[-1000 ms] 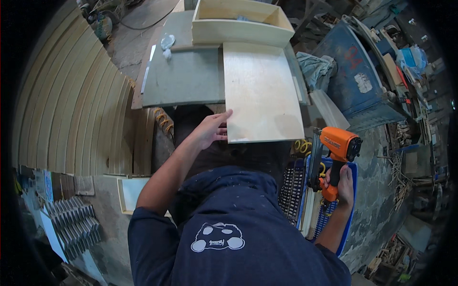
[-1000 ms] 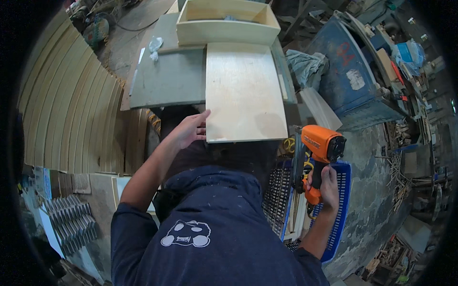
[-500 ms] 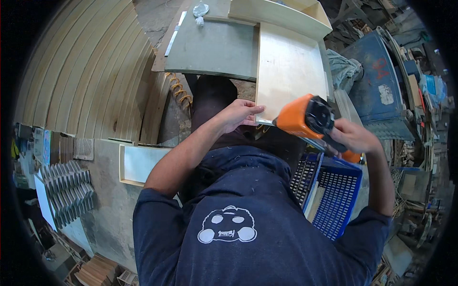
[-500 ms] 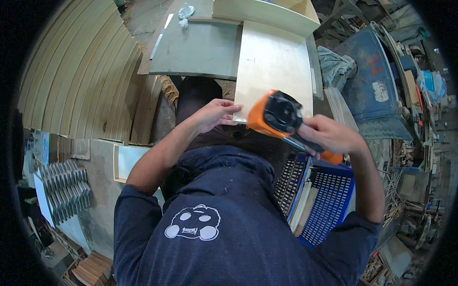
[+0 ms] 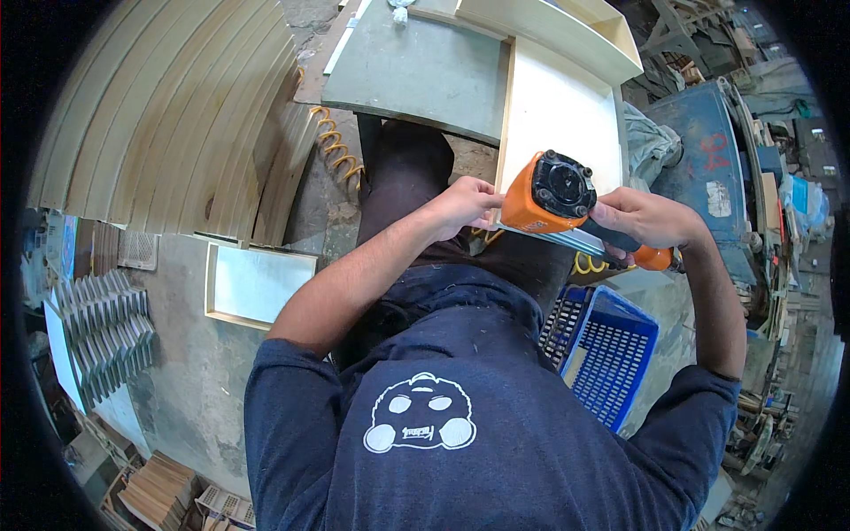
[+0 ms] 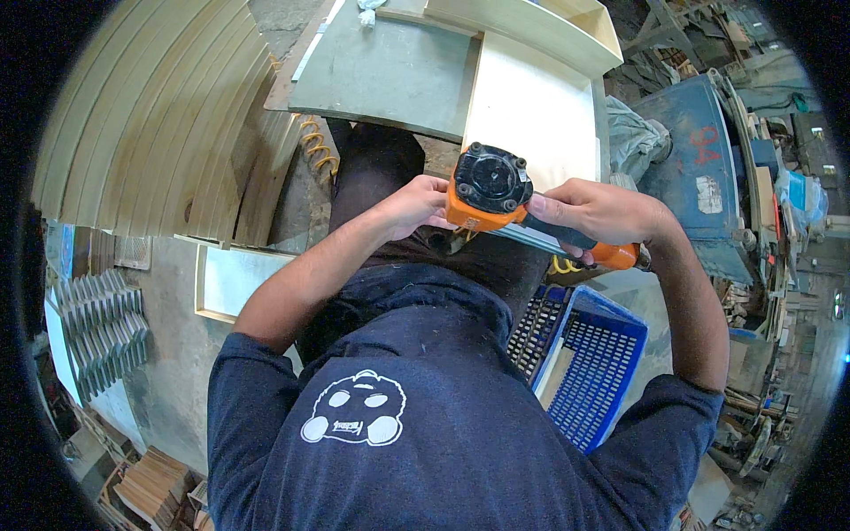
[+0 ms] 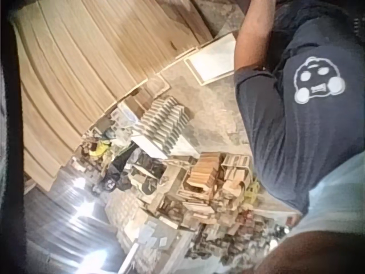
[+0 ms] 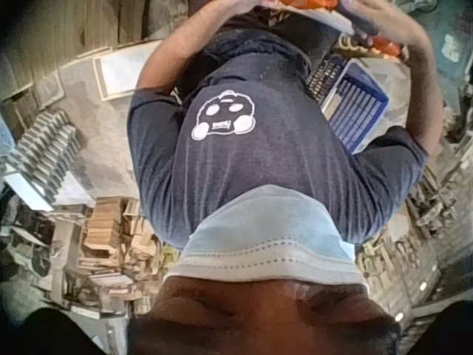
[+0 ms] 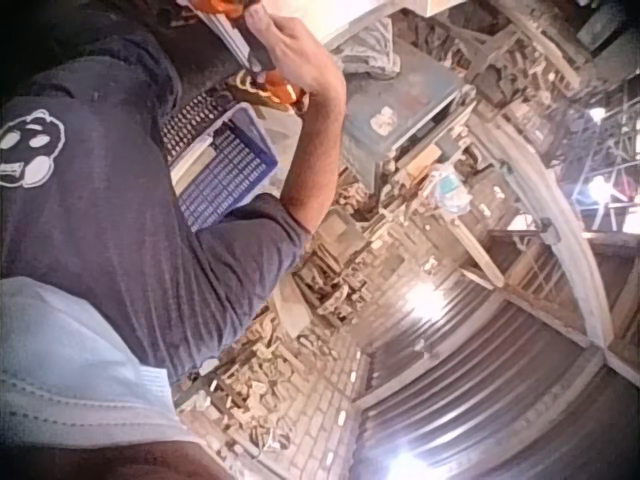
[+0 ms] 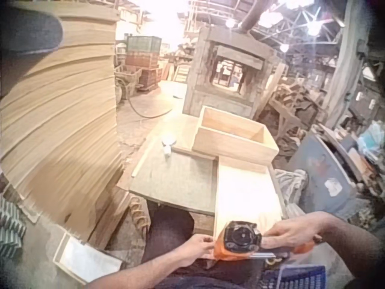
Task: Assembling wooden panels into a box or drawer using a pneumatic nail gun.
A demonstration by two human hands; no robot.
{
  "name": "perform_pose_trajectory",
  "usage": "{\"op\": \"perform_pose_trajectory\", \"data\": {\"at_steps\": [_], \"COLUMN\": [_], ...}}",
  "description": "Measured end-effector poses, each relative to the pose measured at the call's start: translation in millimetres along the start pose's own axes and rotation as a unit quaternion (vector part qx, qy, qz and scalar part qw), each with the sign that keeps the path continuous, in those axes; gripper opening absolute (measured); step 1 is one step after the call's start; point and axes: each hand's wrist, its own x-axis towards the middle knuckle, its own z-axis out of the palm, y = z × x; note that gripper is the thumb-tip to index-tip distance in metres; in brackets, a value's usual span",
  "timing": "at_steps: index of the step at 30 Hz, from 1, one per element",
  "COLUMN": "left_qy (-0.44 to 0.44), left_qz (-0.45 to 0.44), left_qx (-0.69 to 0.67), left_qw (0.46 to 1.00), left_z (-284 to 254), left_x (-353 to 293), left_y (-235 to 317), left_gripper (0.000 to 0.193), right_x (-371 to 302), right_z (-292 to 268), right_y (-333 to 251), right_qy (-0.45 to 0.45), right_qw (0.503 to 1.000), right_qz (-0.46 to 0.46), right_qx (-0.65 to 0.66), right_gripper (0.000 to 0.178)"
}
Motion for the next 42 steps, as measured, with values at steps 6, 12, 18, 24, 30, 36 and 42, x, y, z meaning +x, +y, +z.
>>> {"op": "perform_pose_trajectory", "data": {"at_steps": [6,12,18,24,30,36,42], "left_qy": [0.011,0.001,0.001,0.005,0.021,-0.019,-0.115], "left_qz": [-0.007,-0.003,0.006,-0.021,-0.008,0.002,-0.068], "left_qx": [0.013,-0.014,-0.055,-0.033,0.000,-0.157,-0.139], "left_qw": [1.000,1.000,0.998,0.999,1.000,0.987,0.981], "left_z": [0,-2,-3,6,-8,6,39], "left_x": [-3,1,-7,-12,-21,-41,-38], "left_y": [2,-1,3,12,12,-20,-33], "left_gripper": [0.023,0.026,0.028,0.031,0.036,0.054,0.071], "right_x": [2,2,0,-16,-52,-68,-64], "right_z": [1,0,10,0,2,8,10], "right_y": [0,-5,-19,4,36,69,81], "right_qy": [0.001,0.006,0.046,0.031,0.035,0.042,0.051], "right_qw": [1.000,1.000,0.997,0.999,0.999,0.998,0.997], "right_qz": [-0.019,0.000,0.022,-0.017,0.013,0.013,-0.014], "right_qx": [0.014,-0.007,-0.061,0.020,0.040,0.039,0.062], "right_gripper": [0.065,0.069,0.068,0.065,0.070,0.071,0.068]}}
